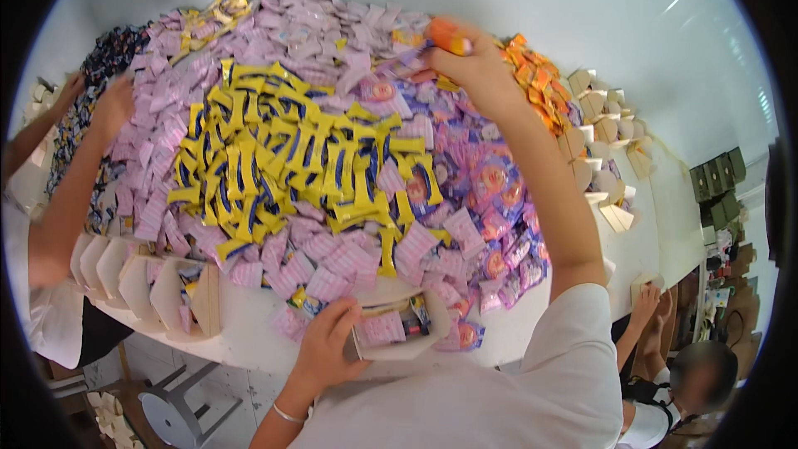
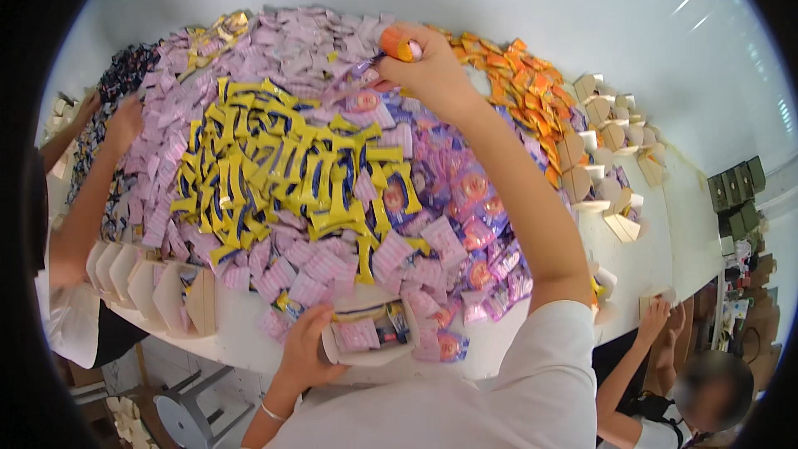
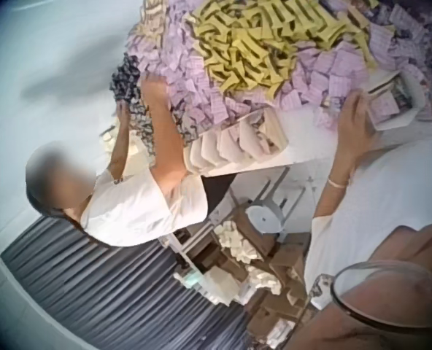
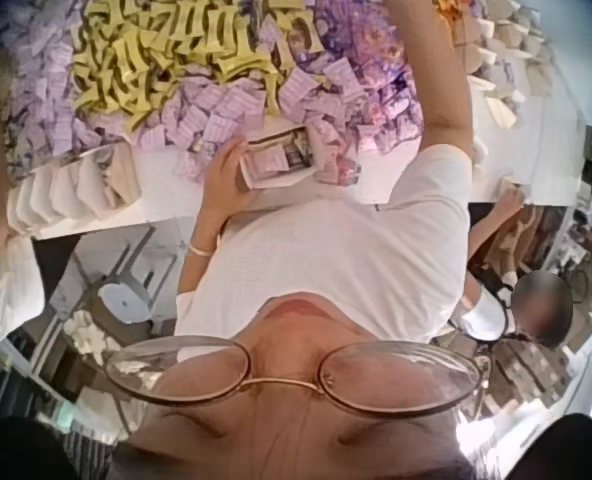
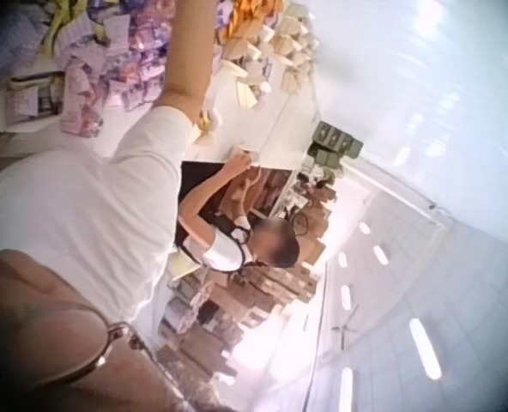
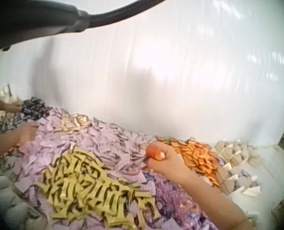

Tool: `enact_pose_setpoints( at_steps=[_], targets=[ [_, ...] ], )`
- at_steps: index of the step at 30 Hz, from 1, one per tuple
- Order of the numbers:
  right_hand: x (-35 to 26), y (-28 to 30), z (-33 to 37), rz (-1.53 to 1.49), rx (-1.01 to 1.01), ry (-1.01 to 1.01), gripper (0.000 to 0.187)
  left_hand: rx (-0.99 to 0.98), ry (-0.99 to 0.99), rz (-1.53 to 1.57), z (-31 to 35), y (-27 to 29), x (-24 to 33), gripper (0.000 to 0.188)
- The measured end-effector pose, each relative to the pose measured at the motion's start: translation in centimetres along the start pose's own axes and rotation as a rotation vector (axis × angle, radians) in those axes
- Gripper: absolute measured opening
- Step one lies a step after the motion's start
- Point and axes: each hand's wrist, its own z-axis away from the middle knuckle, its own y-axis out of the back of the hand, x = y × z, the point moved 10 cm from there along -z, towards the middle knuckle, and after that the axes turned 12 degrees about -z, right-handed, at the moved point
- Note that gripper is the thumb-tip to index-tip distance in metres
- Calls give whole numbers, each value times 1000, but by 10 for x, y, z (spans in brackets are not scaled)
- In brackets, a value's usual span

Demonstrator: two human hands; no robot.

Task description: The person repeatedly picks small snack packets from a large pile on a table and places them into a small white tray. The person continues this sorting action throughout the clip, handling packets of various colors and designs.

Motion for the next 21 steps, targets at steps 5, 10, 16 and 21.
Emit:
enact_pose_setpoints(
  at_steps=[5, 10, 16, 21],
  targets=[
    [-12, -106, 136, 682, -739, 108, 27, 24, 24, -18, 4, 2, 0, 84],
    [59, -143, 227, 1179, -826, 127, 46, 6, -20, -21, 1, -4, 4, 87],
    [27, -141, 236, 824, -621, 258, 43, 7, 58, 1, 2, 1, -2, 87],
    [68, -122, 259, 926, -725, -51, 31, 27, 27, -36, 3, 2, 4, 90]
  ],
)
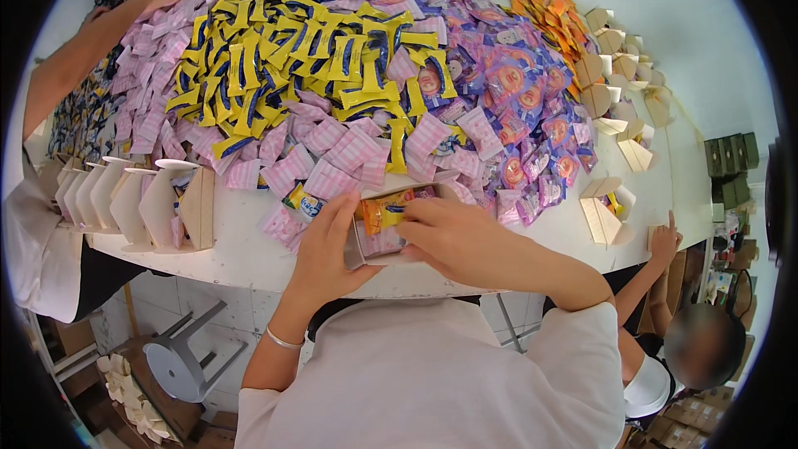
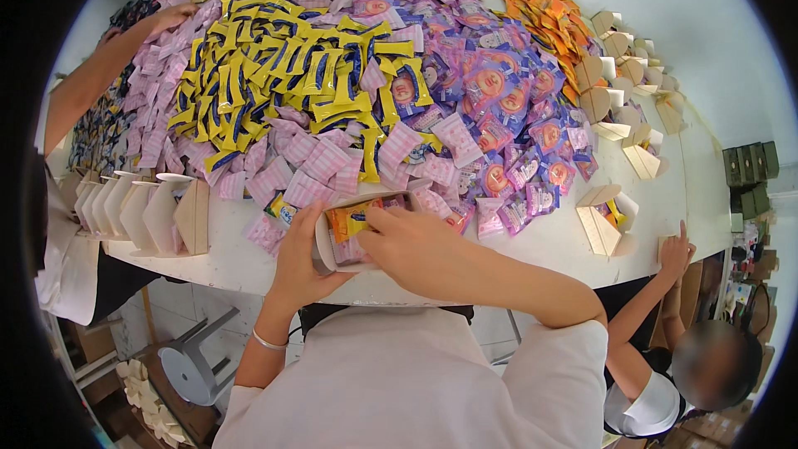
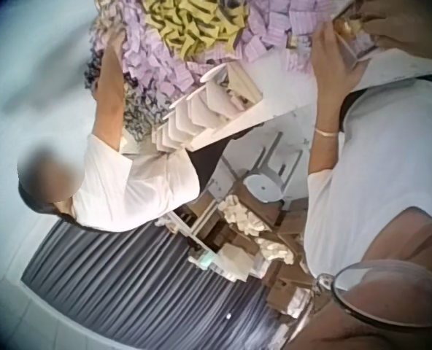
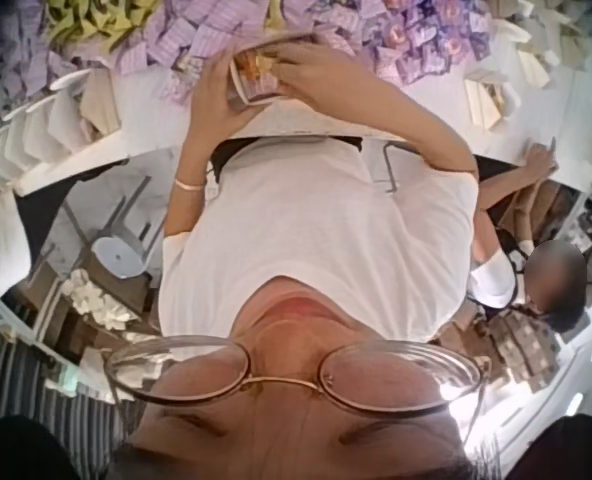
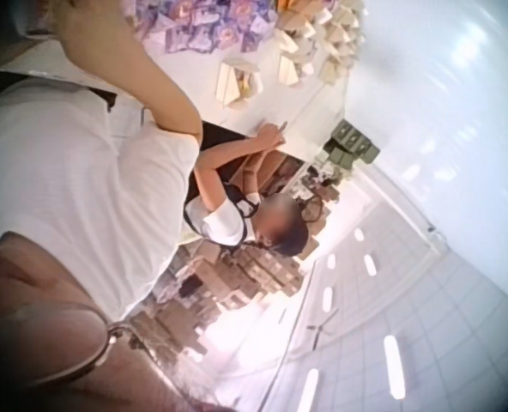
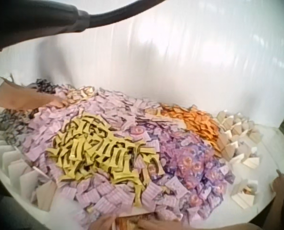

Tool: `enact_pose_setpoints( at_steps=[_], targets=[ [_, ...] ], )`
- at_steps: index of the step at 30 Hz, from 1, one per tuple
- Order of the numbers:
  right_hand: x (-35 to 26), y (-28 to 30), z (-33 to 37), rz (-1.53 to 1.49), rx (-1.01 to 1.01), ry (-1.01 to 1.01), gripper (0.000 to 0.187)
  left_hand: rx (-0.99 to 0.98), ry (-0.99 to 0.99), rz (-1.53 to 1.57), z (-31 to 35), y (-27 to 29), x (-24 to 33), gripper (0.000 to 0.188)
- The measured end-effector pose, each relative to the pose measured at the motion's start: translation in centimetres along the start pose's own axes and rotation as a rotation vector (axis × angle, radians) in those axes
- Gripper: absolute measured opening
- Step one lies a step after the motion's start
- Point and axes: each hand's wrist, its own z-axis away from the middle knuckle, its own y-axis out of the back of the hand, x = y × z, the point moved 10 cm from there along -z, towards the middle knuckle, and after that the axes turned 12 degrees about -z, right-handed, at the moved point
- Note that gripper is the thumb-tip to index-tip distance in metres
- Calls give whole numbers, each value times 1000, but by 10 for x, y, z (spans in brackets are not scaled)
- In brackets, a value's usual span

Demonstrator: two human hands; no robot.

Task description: The person repeatedly picks small snack packets from a large pile on a table and places them into a small white tray. The person continues this sorting action throughout the clip, handling packets of various colors and designs.

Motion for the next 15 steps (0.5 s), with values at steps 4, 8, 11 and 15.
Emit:
enact_pose_setpoints(
  at_steps=[4, 8, 11, 15],
  targets=[
    [6, -20, -5, -8, -93, -55, 31, 16, -22, -2, -4, -1, 3, 87],
    [-27, 29, 17, 35, 302, 201, 29, 87, -4, 38, -3, 9, 3, 82],
    [-39, 33, 52, 420, 388, 165, 22, 119, -76, 202, 1, 22, 18, 80],
    [-37, 37, 114, 358, 464, 94, 14, 68, -223, 259, -8, 24, 68, 80]
  ],
)
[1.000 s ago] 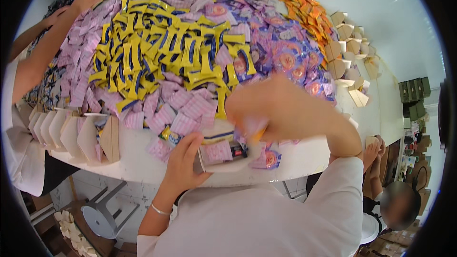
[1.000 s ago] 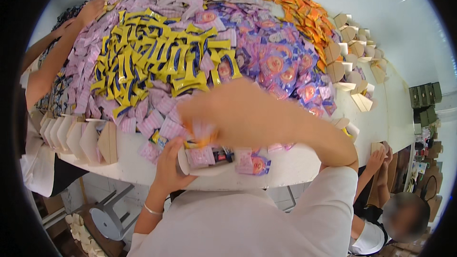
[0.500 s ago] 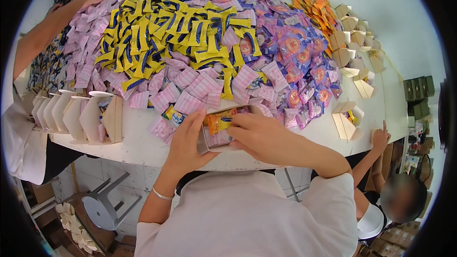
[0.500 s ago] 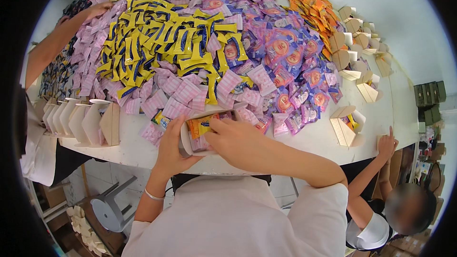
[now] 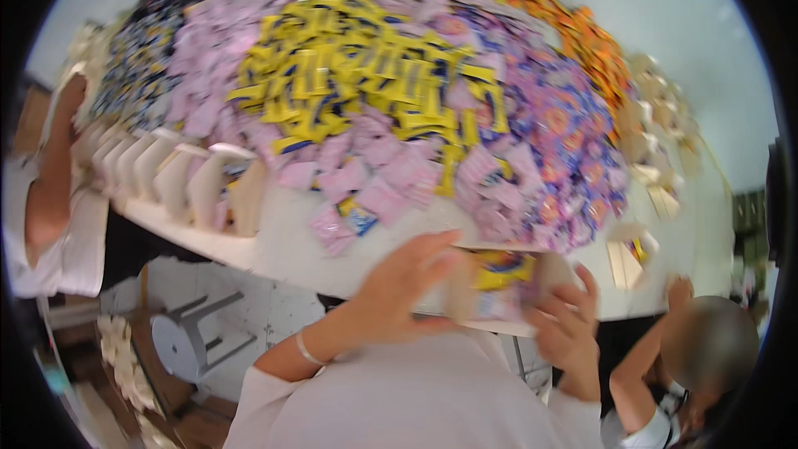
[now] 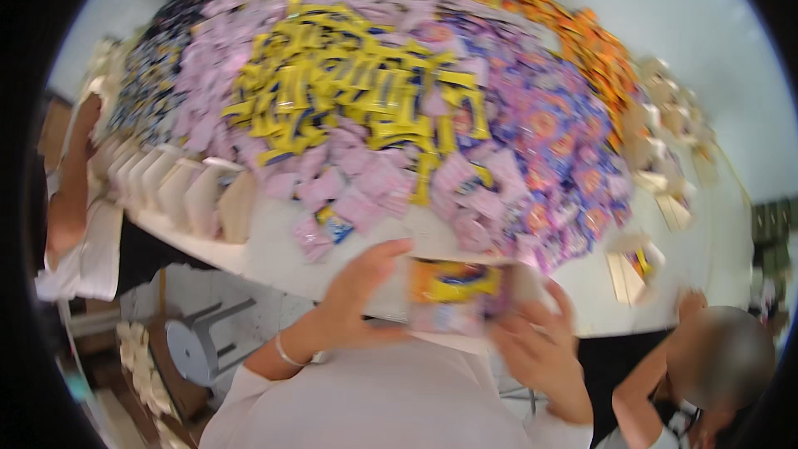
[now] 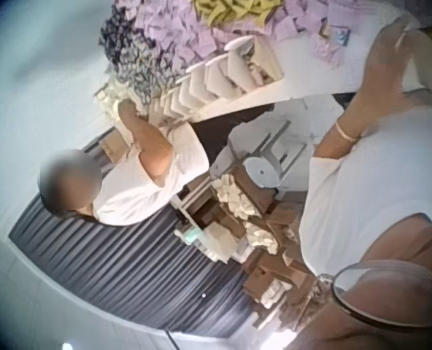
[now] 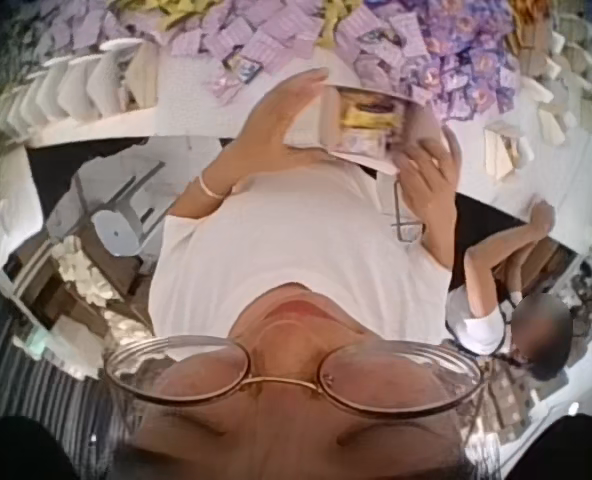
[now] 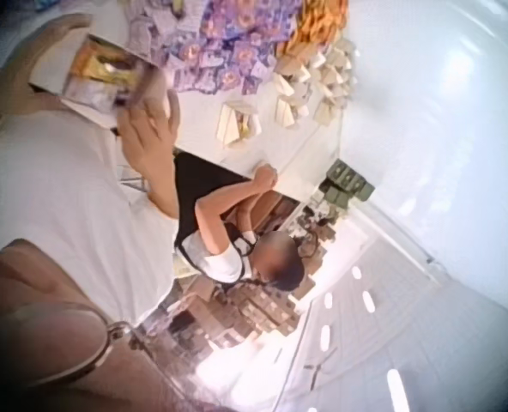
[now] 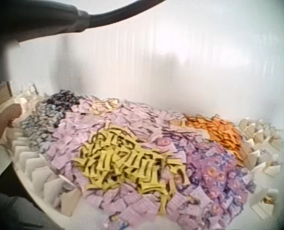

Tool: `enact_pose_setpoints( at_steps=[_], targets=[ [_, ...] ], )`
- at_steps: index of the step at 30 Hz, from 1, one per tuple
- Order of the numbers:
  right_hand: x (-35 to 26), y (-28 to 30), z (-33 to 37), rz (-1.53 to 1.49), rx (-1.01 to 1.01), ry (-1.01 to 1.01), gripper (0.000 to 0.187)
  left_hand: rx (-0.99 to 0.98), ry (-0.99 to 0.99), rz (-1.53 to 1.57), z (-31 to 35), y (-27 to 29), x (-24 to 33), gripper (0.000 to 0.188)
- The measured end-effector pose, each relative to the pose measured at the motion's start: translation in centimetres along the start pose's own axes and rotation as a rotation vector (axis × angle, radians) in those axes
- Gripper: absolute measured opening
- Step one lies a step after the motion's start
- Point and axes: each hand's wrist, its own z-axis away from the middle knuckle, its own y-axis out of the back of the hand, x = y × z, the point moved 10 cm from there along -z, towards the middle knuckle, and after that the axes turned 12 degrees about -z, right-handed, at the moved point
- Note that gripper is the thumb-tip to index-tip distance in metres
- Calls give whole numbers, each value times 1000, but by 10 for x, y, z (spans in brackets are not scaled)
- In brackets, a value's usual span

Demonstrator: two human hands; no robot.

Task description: The person repeatedly picks small snack packets from a large pile on a table and places them into a small white tray. The person continues this sorting action throughout the clip, handling packets of various colors and designs.

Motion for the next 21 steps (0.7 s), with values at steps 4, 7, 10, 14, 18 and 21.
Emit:
enact_pose_setpoints(
  at_steps=[4, 7, 10, 14, 18, 21],
  targets=[
    [44, 52, 81, 96, 179, -449, 16, 299, -83, -292, 16, 49, 19, 77],
    [84, 64, 151, 220, 252, -629, 13, 621, 143, -718, 84, 113, 1, 75],
    [134, 55, 204, 290, 343, -752, 12, 768, 483, -1009, 134, 157, -33, 77],
    [167, 68, 204, 504, 336, -822, 16, 762, 786, -896, 153, 178, -81, 86],
    [133, 116, 129, 658, 453, -735, 26, 666, 826, -921, 134, 178, -102, 89],
    [112, 121, 42, 421, 569, -537, 28, 815, 776, -602, 146, 176, -122, 84]
  ],
)
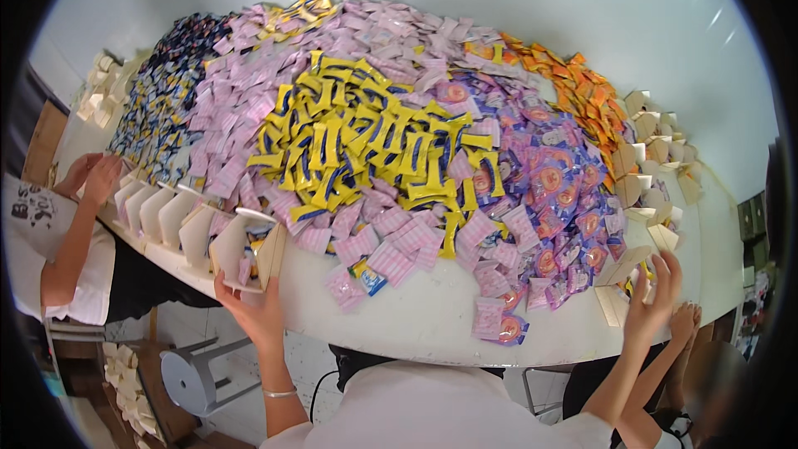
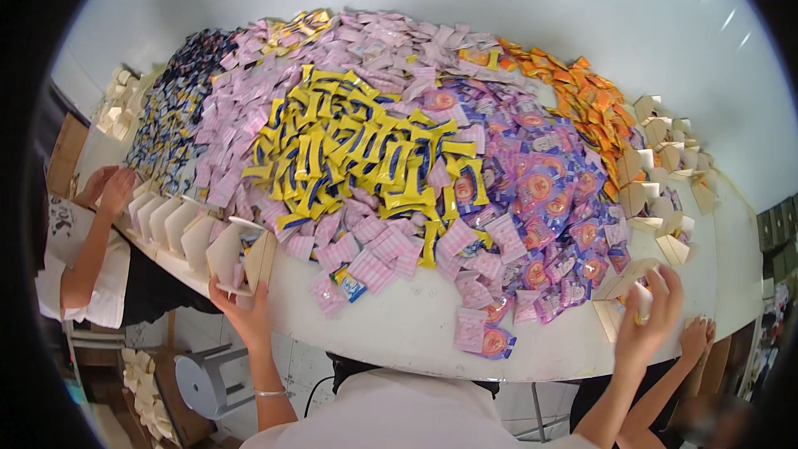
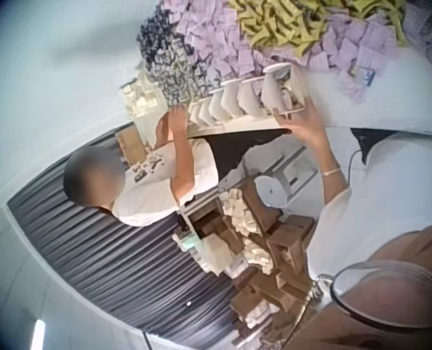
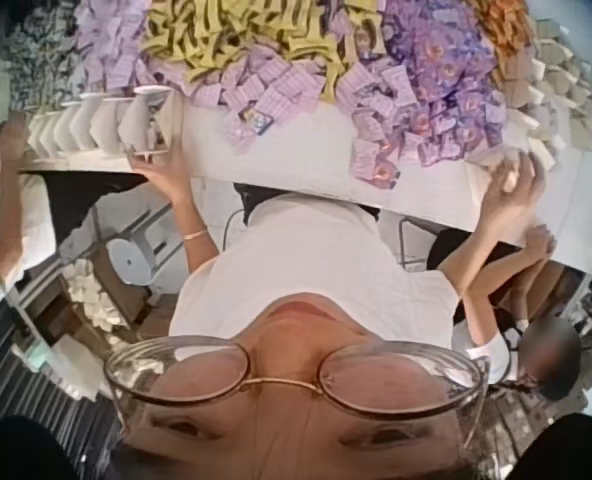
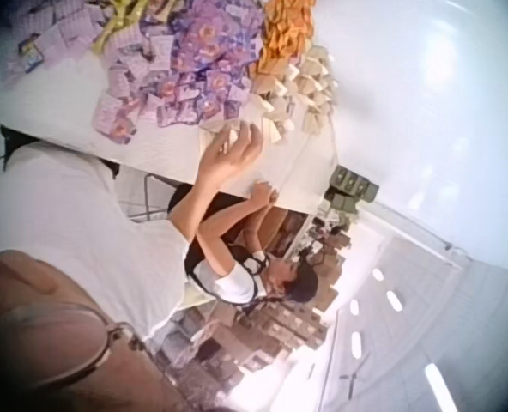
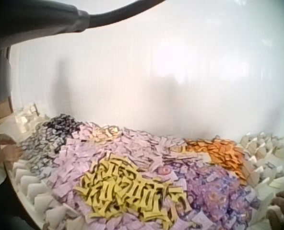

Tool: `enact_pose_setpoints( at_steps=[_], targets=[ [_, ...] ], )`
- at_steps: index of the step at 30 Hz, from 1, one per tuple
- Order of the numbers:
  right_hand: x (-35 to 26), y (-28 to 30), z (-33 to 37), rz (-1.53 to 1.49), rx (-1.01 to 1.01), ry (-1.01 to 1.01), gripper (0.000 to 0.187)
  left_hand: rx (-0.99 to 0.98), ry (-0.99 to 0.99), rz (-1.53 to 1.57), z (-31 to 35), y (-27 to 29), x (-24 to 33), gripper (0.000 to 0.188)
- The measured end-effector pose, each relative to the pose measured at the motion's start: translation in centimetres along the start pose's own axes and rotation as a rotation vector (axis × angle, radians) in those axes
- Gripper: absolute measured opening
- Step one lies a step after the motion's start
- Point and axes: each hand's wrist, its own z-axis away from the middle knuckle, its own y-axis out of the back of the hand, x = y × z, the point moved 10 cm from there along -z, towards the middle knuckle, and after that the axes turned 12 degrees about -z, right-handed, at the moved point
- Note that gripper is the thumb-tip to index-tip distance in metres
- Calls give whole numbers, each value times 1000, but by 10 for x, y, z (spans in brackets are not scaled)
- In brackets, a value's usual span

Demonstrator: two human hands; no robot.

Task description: The person repeatedly picks small snack packets from a large pile on a table and places them into a small white tray. The person continues this sorting action throughout the clip, handling packets of various colors and designs.

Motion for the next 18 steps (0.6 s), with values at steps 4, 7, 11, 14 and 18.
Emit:
enact_pose_setpoints(
  at_steps=[4, 7, 11, 14, 18],
  targets=[
    [-111, -90, -55, -282, -245, 391, 30, 41, -43, 17, 9, 27, 12, 84],
    [-157, -174, -94, -377, -368, 592, 25, -79, -259, 114, 28, 35, 44, 88],
    [-161, -313, -180, -729, -461, 442, 24, -545, -501, 405, 56, -27, 110, 87],
    [-180, -393, -220, -621, -441, 501, 30, -932, -720, 361, 91, -82, 156, 76],
    [-213, -475, -222, -399, -577, 517, 29, -1059, -676, 398, 110, -112, 165, 68]
  ],
)
